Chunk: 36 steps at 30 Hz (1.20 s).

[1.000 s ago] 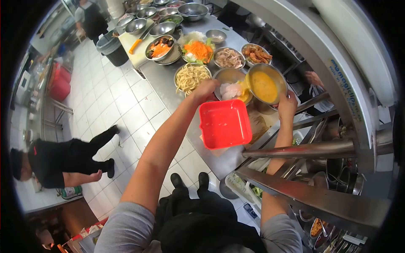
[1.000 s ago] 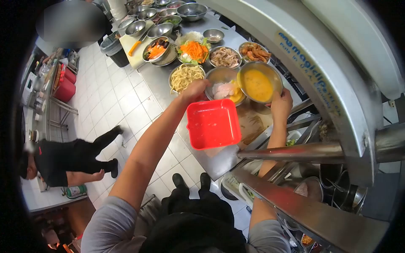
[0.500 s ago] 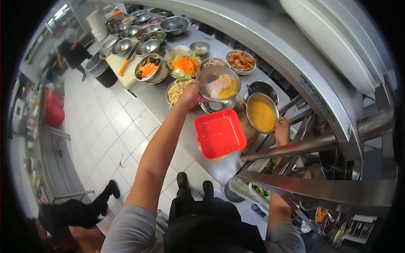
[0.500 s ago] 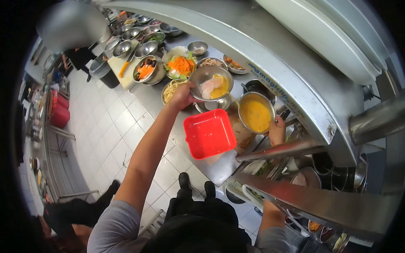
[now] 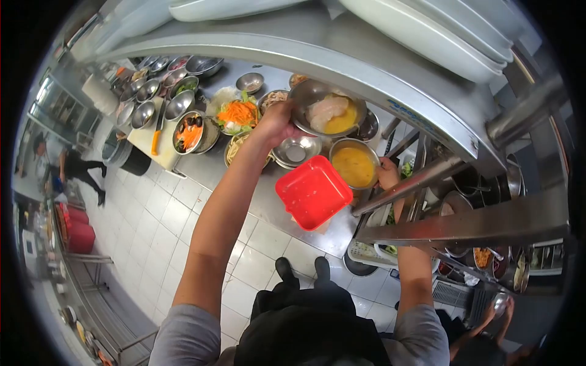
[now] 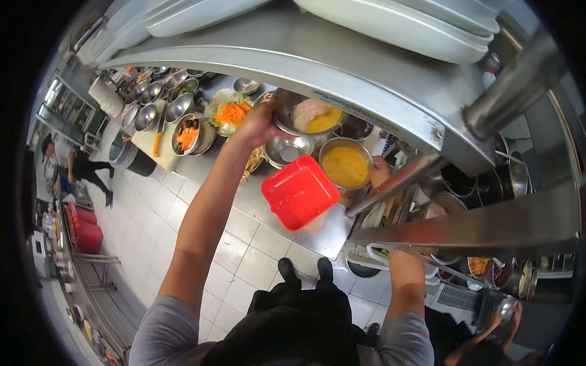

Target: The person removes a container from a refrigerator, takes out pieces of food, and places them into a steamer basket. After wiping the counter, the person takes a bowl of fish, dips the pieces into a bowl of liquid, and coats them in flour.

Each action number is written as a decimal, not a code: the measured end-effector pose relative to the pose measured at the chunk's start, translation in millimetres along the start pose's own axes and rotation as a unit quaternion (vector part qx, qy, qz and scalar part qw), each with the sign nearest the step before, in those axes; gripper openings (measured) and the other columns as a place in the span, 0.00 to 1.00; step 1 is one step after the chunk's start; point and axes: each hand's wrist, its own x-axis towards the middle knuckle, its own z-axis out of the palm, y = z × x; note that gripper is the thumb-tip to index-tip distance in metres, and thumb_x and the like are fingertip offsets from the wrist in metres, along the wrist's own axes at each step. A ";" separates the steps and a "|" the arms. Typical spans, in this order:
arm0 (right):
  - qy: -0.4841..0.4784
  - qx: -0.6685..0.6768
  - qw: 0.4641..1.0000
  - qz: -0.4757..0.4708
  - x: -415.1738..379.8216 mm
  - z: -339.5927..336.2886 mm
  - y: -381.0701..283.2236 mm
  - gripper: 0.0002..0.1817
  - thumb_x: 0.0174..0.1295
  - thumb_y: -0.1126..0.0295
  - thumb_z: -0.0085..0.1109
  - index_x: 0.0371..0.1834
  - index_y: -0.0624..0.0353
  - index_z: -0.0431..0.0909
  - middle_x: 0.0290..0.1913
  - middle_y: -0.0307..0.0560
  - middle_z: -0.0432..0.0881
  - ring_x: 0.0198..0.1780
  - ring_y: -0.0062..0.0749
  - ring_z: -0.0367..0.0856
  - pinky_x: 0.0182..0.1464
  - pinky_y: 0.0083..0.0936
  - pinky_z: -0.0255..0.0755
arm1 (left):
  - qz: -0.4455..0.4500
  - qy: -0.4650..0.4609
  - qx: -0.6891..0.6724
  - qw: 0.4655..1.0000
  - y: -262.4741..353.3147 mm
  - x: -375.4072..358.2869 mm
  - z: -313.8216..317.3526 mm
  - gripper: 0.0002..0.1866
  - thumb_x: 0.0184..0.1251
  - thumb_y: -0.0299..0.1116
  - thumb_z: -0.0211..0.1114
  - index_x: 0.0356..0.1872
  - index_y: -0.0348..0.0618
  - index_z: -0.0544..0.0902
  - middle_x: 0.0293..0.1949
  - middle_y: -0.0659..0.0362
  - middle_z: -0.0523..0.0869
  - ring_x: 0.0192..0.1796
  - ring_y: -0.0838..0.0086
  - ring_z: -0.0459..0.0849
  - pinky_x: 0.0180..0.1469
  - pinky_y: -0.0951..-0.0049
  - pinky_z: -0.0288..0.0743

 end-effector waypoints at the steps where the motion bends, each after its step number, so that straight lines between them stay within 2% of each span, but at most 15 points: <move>1: 0.008 0.003 1.000 0.000 3.4 -0.3 8.6 0.16 0.63 0.72 0.51 0.54 0.63 0.73 0.23 0.48 0.80 0.14 0.30 0.77 0.14 0.25 0.70 | -0.012 0.008 -0.004 1.000 4.8 -1.2 10.5 0.22 0.77 0.34 0.41 0.61 0.21 0.61 0.57 0.34 0.72 0.52 0.43 0.82 0.48 0.40 0.84; 3: -0.003 -0.052 0.998 0.036 3.3 5.3 9.8 0.14 0.63 0.73 0.50 0.51 0.62 0.74 0.23 0.49 0.81 0.15 0.31 0.78 0.14 0.27 0.70 | -0.027 0.009 -0.003 1.000 12.4 -4.3 26.7 0.22 0.77 0.34 0.41 0.61 0.22 0.61 0.57 0.35 0.73 0.52 0.45 0.83 0.48 0.41 0.84; 5: 0.005 -0.075 0.996 0.041 11.2 7.9 15.2 0.14 0.62 0.74 0.49 0.51 0.62 0.74 0.24 0.51 0.82 0.15 0.34 0.78 0.16 0.29 0.72 | -0.049 0.023 0.004 0.999 16.6 -6.9 39.8 0.18 0.78 0.34 0.43 0.57 0.26 0.66 0.53 0.41 0.76 0.46 0.52 0.85 0.45 0.49 0.87; 7: 0.013 -0.192 0.981 0.034 22.4 9.4 29.6 0.16 0.61 0.73 0.50 0.53 0.62 0.73 0.25 0.51 0.82 0.15 0.35 0.78 0.19 0.31 0.74 | -0.040 0.011 0.032 0.999 10.0 -1.1 37.3 0.20 0.77 0.33 0.43 0.58 0.25 0.65 0.55 0.39 0.75 0.48 0.50 0.84 0.46 0.47 0.86; 9: 0.024 -0.204 0.978 0.043 22.4 9.6 33.4 0.18 0.60 0.73 0.50 0.54 0.62 0.74 0.27 0.52 0.83 0.17 0.37 0.80 0.22 0.32 0.76 | -0.032 0.002 0.057 0.998 2.9 3.2 32.4 0.21 0.77 0.33 0.42 0.60 0.24 0.64 0.56 0.36 0.74 0.50 0.48 0.84 0.47 0.45 0.86; 12: 0.031 -0.151 0.986 0.065 15.1 7.7 26.3 0.18 0.59 0.73 0.51 0.54 0.61 0.75 0.30 0.53 0.83 0.21 0.37 0.82 0.22 0.34 0.75 | -0.013 -0.005 0.089 0.996 -7.3 9.5 22.0 0.20 0.76 0.33 0.44 0.59 0.24 0.66 0.51 0.39 0.79 0.42 0.54 0.87 0.42 0.52 0.88; 15: 0.033 -0.234 0.968 0.086 -4.7 0.8 -13.0 0.19 0.59 0.71 0.56 0.55 0.62 0.75 0.34 0.52 0.84 0.27 0.37 0.85 0.26 0.34 0.76 | -0.029 -0.003 0.124 0.992 -14.0 17.6 15.8 0.19 0.75 0.33 0.46 0.55 0.25 0.68 0.42 0.43 0.83 0.32 0.60 0.87 0.34 0.60 0.88; 17: 0.152 -0.362 0.893 -0.219 13.1 -15.3 3.5 0.17 0.61 0.73 0.60 0.54 0.62 0.76 0.35 0.48 0.84 0.33 0.31 0.84 0.33 0.28 0.76 | -0.017 0.023 0.151 0.988 -19.2 20.3 14.6 0.14 0.75 0.34 0.49 0.49 0.31 0.74 0.33 0.51 0.84 0.25 0.68 0.85 0.26 0.66 0.85; 18: 0.149 -0.365 0.892 -0.219 15.4 -15.9 -9.5 0.17 0.61 0.73 0.60 0.54 0.62 0.76 0.35 0.48 0.84 0.33 0.31 0.84 0.33 0.28 0.76 | -0.017 0.025 0.147 0.989 -22.1 21.7 14.3 0.14 0.75 0.34 0.49 0.49 0.31 0.74 0.33 0.51 0.84 0.25 0.68 0.85 0.26 0.66 0.85; 20: 0.168 -0.109 0.916 -0.346 14.7 -15.4 -40.8 0.15 0.61 0.77 0.60 0.52 0.60 0.78 0.38 0.44 0.82 0.37 0.27 0.81 0.38 0.23 0.74 | -0.011 0.039 0.165 0.985 -28.3 25.6 14.5 0.13 0.74 0.33 0.51 0.47 0.33 0.76 0.33 0.52 0.84 0.23 0.70 0.84 0.25 0.71 0.83; 24: 0.099 -0.057 0.938 -0.328 -13.6 -4.0 -99.6 0.12 0.62 0.81 0.58 0.48 0.59 0.81 0.41 0.42 0.81 0.39 0.24 0.79 0.38 0.21 0.71 | -0.004 0.027 0.187 0.982 -48.7 42.0 4.9 0.16 0.73 0.36 0.53 0.47 0.29 0.74 0.33 0.49 0.83 0.27 0.66 0.86 0.26 0.68 0.85; 26: 0.017 -0.110 0.931 -0.348 -18.3 -0.3 -114.2 0.11 0.61 0.79 0.60 0.47 0.59 0.81 0.43 0.43 0.79 0.41 0.27 0.80 0.38 0.22 0.73 | 0.030 0.007 0.206 0.978 -53.1 40.2 10.3 0.17 0.73 0.37 0.54 0.48 0.29 0.73 0.35 0.50 0.83 0.28 0.66 0.86 0.26 0.68 0.85; 29: -0.012 -0.221 0.874 -0.433 -3.7 7.9 -110.4 0.11 0.60 0.79 0.61 0.46 0.60 0.81 0.42 0.44 0.78 0.40 0.32 0.80 0.39 0.24 0.74 | 0.021 0.019 0.236 0.971 -57.3 40.4 18.6 0.17 0.72 0.36 0.54 0.51 0.30 0.74 0.35 0.51 0.83 0.29 0.67 0.87 0.27 0.68 0.86; 33: -0.030 -0.255 0.869 -0.422 4.3 14.6 -107.1 0.12 0.58 0.78 0.63 0.46 0.60 0.81 0.41 0.46 0.77 0.39 0.36 0.81 0.40 0.26 0.75 | 0.016 -0.009 0.229 0.973 -63.9 47.2 25.3 0.18 0.71 0.36 0.54 0.53 0.31 0.75 0.34 0.53 0.83 0.29 0.69 0.86 0.26 0.69 0.84; 36: -0.031 -0.228 0.865 -0.446 6.6 14.5 -107.7 0.11 0.58 0.77 0.65 0.45 0.61 0.81 0.41 0.45 0.77 0.39 0.35 0.81 0.39 0.27 0.75 | 0.023 -0.011 0.325 0.945 -64.5 48.6 31.6 0.15 0.75 0.37 0.52 0.50 0.34 0.76 0.36 0.57 0.83 0.32 0.74 0.84 0.33 0.73 0.82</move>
